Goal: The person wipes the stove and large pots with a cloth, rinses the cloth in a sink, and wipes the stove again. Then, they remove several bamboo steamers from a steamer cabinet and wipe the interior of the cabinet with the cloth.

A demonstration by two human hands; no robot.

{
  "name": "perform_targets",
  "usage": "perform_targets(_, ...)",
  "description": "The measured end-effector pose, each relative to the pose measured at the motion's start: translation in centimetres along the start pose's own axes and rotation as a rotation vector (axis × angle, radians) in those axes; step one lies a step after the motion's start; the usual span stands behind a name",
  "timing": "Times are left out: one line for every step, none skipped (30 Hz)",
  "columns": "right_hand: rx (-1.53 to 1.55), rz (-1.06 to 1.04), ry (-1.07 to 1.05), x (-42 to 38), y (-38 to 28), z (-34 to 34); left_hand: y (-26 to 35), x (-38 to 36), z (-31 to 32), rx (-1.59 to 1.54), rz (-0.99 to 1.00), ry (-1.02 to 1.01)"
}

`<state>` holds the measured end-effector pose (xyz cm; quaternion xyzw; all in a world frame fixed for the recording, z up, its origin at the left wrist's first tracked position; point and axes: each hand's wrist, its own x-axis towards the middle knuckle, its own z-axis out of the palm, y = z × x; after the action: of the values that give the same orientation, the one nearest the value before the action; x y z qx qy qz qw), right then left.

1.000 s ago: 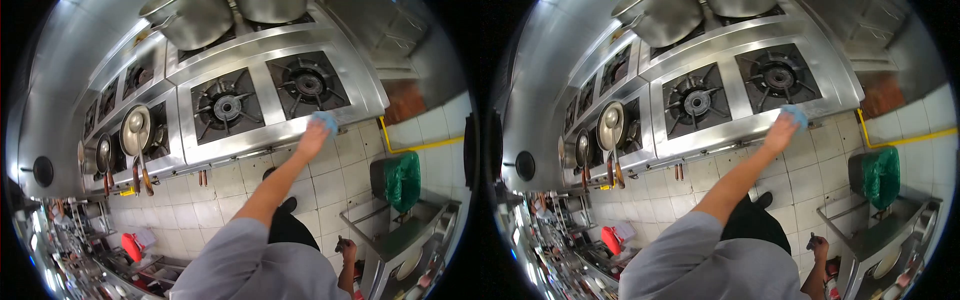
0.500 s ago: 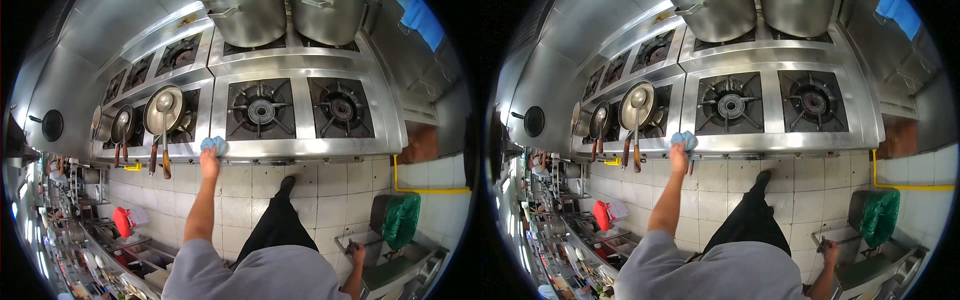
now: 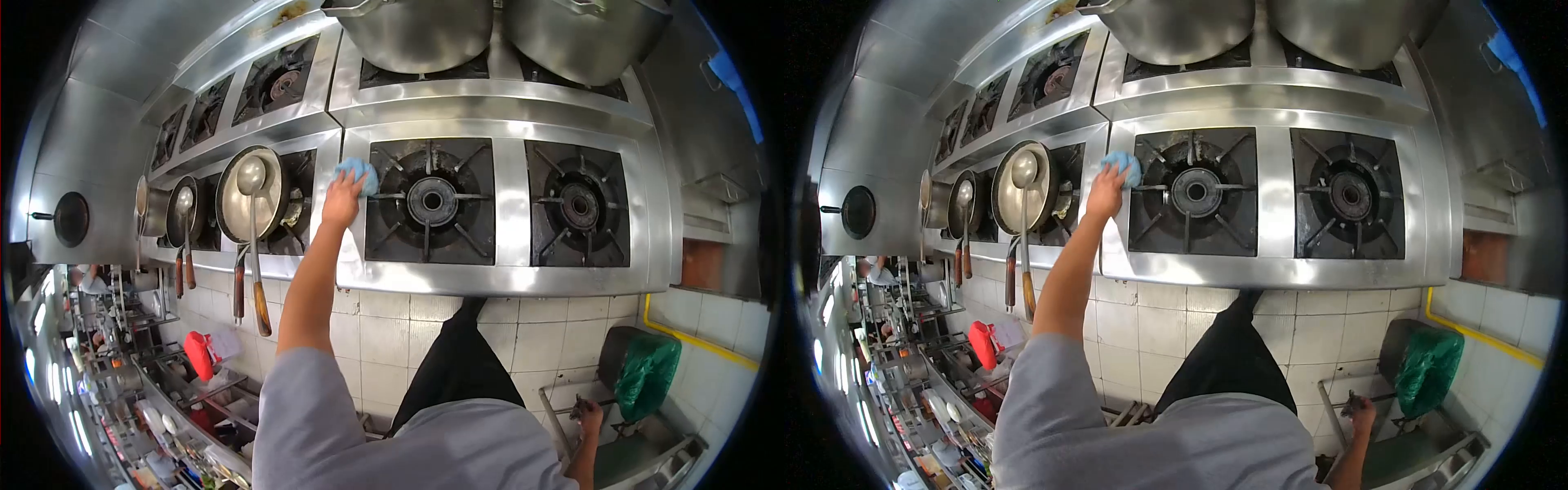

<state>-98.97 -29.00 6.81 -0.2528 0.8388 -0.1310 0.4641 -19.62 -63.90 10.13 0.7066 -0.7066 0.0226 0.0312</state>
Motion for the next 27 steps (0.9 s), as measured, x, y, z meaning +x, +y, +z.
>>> perform_targets(-0.007,0.005,0.000,0.7,-0.5,-0.5,-0.7,2.0,0.2,-0.004,-0.002,-0.007)
perform_targets(-0.072,-0.022,0.025,1.7,-0.9,-1.2,-1.5,4.1,0.2,0.007,-0.032,-0.045)
perform_targets(-0.133,-0.047,0.052,2.1,-1.3,-1.6,-2.2,6.1,0.5,0.018,-0.057,-0.082)
perform_targets(-0.127,-0.039,0.058,2.4,-1.6,-1.9,-2.6,7.8,0.7,-0.043,-0.158,-0.052)
perform_targets(-0.011,-0.008,0.056,2.5,-2.5,-2.2,-1.9,9.8,0.1,-0.086,-0.259,-0.060)
perform_targets(0.108,0.023,0.055,2.1,-3.6,-2.3,-1.2,11.6,-0.5,-0.128,-0.358,-0.069)
perform_targets(0.063,0.001,0.109,2.3,-3.7,-2.1,0.0,13.4,-0.7,-0.129,-0.340,-0.070)
perform_targets(0.076,0.007,0.119,2.4,-3.5,-1.9,1.5,15.1,-0.5,-0.151,-0.284,-0.066)
perform_targets(0.073,0.019,0.114,2.8,-2.9,-1.8,3.2,16.8,-0.2,-0.175,-0.229,-0.062)
perform_targets(0.066,0.030,0.107,3.2,-2.4,-1.7,5.5,18.4,0.4,-0.168,-0.170,-0.052)
perform_targets(0.073,0.032,0.115,3.8,-1.8,-1.3,8.9,19.3,-0.1,-0.137,-0.149,-0.058)
perform_targets(0.060,-0.067,0.080,4.9,-0.2,-0.8,11.8,20.2,-0.1,-0.162,-0.091,-0.106)
perform_targets(0.045,-0.165,0.043,5.4,0.9,-0.7,15.5,20.2,-1.1,-0.213,-0.045,-0.086)
perform_targets(0.051,-0.157,0.052,5.2,1.0,-0.6,18.4,20.9,-0.3,-0.242,0.014,-0.091)
perform_targets(0.034,-0.145,0.066,5.2,0.7,-0.4,21.3,21.1,-1.1,-0.333,0.122,-0.078)
perform_targets(0.016,-0.130,0.084,5.2,0.5,-0.5,23.9,21.6,-0.5,-0.345,0.142,-0.081)
perform_targets(-0.001,-0.143,0.064,4.7,-0.3,-0.9,26.3,21.7,0.2,-0.385,0.166,-0.030)
perform_targets(0.004,-0.129,0.080,4.6,-0.1,-1.4,28.3,21.7,0.9,-0.424,0.187,0.024)
perform_targets(0.012,-0.167,0.118,4.4,0.1,-1.7,29.8,21.5,1.4,-0.434,0.204,0.018)
perform_targets(0.020,-0.205,0.154,4.3,0.6,-1.9,31.1,20.8,1.9,-0.432,0.196,0.132)
perform_targets(0.056,-0.202,0.149,4.1,1.0,-2.2,32.2,19.9,2.4,-0.428,0.183,0.247)
perform_targets(0.062,-0.197,0.156,3.8,1.6,-2.3,32.9,18.7,2.7,-0.432,0.193,0.245)
perform_targets(0.110,-0.149,0.136,3.6,2.1,-2.4,33.4,17.3,2.8,-0.421,0.180,0.246)
perform_targets(0.158,-0.105,0.113,3.7,2.8,-2.7,34.0,15.5,2.5,-0.407,0.164,0.249)
perform_targets(0.166,-0.110,0.113,3.7,3.6,-2.9,34.7,13.2,2.0,-0.402,0.132,0.219)
perform_targets(0.122,-0.108,0.117,3.7,4.5,-2.9,35.5,10.3,1.5,-0.394,0.102,0.192)
perform_targets(0.082,-0.105,0.119,3.9,5.4,-2.8,36.4,7.1,1.0,-0.394,0.103,0.190)
